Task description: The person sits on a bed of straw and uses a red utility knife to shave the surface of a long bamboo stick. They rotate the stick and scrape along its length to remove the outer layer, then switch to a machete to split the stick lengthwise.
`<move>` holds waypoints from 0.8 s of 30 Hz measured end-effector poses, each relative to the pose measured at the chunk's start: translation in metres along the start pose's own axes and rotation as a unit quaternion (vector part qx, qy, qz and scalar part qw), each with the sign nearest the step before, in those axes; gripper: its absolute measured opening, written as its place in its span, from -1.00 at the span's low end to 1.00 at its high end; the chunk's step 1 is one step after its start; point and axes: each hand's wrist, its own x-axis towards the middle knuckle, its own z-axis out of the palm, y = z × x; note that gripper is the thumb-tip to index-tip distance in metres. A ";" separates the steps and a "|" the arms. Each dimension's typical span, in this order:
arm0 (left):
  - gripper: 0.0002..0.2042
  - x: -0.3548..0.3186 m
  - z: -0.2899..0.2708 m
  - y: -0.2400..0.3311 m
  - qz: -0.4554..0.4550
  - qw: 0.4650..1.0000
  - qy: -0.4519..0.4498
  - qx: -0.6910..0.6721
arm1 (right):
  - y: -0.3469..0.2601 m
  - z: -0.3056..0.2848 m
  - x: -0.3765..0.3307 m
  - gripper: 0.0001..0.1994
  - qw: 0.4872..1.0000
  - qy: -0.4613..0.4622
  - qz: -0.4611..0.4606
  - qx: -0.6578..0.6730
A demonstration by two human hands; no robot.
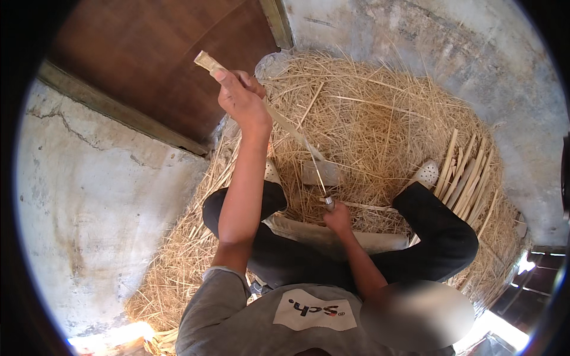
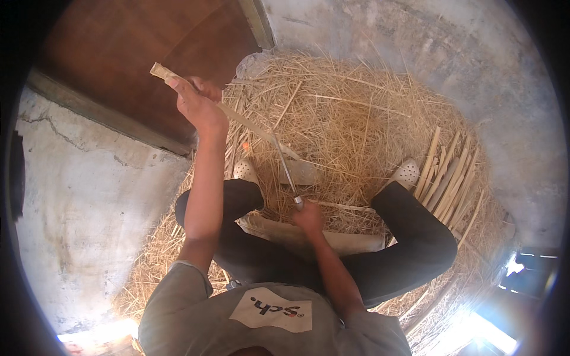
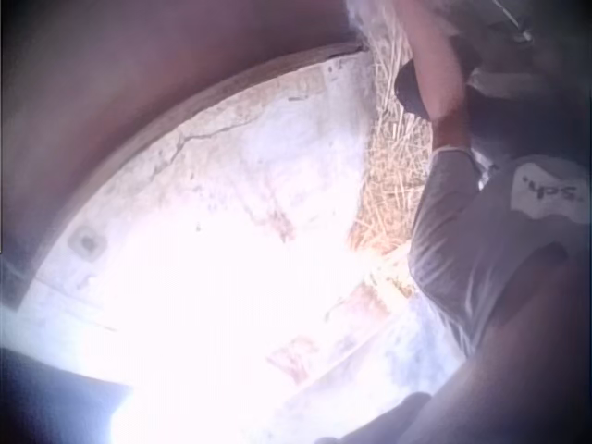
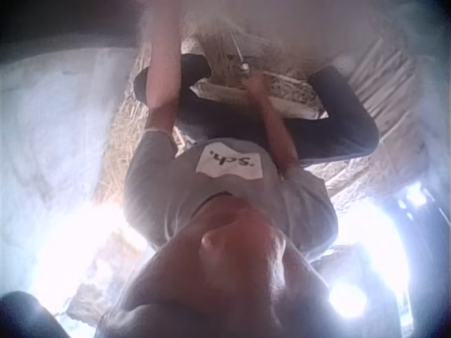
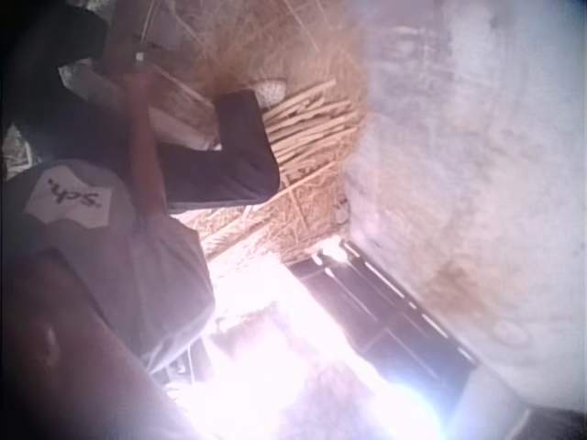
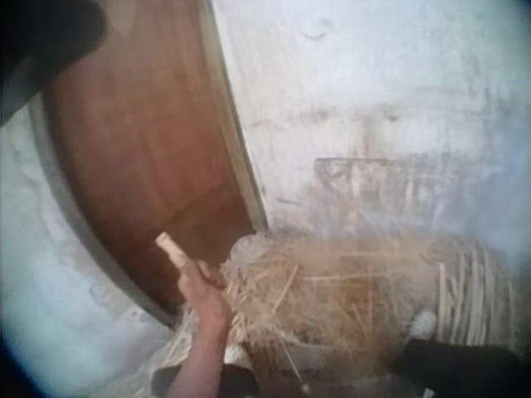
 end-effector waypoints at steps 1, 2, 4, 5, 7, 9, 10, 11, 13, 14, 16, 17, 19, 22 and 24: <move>-0.44 -0.003 0.001 0.000 0.004 1.000 -0.006 0.008 | -0.006 0.002 -0.006 -0.72 0.997 0.034 -0.065 0.003; -0.44 -0.005 0.002 -0.001 0.001 1.000 -0.008 0.004 | -0.009 0.003 -0.005 -0.71 0.999 0.013 -0.037 0.014; -0.44 -0.005 0.004 -0.002 -0.001 1.000 -0.013 -0.006 | -0.015 -0.001 0.003 -0.70 0.999 -0.024 0.014 0.035; -0.44 -0.004 0.007 -0.002 -0.001 1.000 -0.012 -0.006 | -0.007 -0.004 0.006 -0.71 0.998 -0.036 0.059 -0.004; -0.45 -0.004 0.010 -0.005 -0.004 1.000 -0.010 -0.004 | 0.031 0.000 0.014 -0.72 0.984 -0.060 0.149 -0.078; -0.45 0.005 0.009 -0.004 0.005 1.000 -0.006 0.023 | 0.060 0.019 0.031 -0.77 0.993 -0.036 0.097 -0.047; -0.45 0.006 0.005 -0.005 0.006 0.999 0.001 0.038 | 0.056 0.017 0.027 -0.77 0.996 -0.026 0.073 -0.034; -0.45 0.007 0.003 -0.006 0.006 0.999 0.004 0.034 | 0.048 0.014 0.024 -0.78 0.999 -0.014 0.048 -0.021; -0.45 0.011 0.001 -0.006 0.008 1.000 0.009 0.026 | 0.030 0.013 0.018 -0.78 1.000 -0.010 -0.013 -0.020; -0.45 0.011 0.002 -0.008 0.005 1.000 0.005 0.021 | 0.023 0.012 0.017 -0.78 0.999 -0.009 -0.044 -0.019; -0.45 0.011 0.005 -0.009 0.000 1.000 -0.002 0.011 | 0.015 0.009 0.018 -0.79 1.000 -0.019 0.014 -0.002; -0.45 0.010 0.005 -0.011 0.001 1.000 -0.004 0.014 | 0.013 0.008 0.019 -0.80 0.999 -0.021 0.044 0.006; -0.45 0.011 0.010 -0.011 0.005 1.000 -0.010 0.011 | 0.095 0.033 0.037 -0.80 0.994 0.004 0.018 -0.110; -0.45 0.011 0.006 -0.009 0.001 1.000 -0.004 0.010 | 0.095 0.034 0.044 -0.78 0.988 -0.009 0.121 -0.096; -0.45 0.010 0.002 -0.006 0.010 1.000 -0.003 0.029 | 0.058 0.011 0.026 -0.75 0.988 -0.035 0.137 -0.057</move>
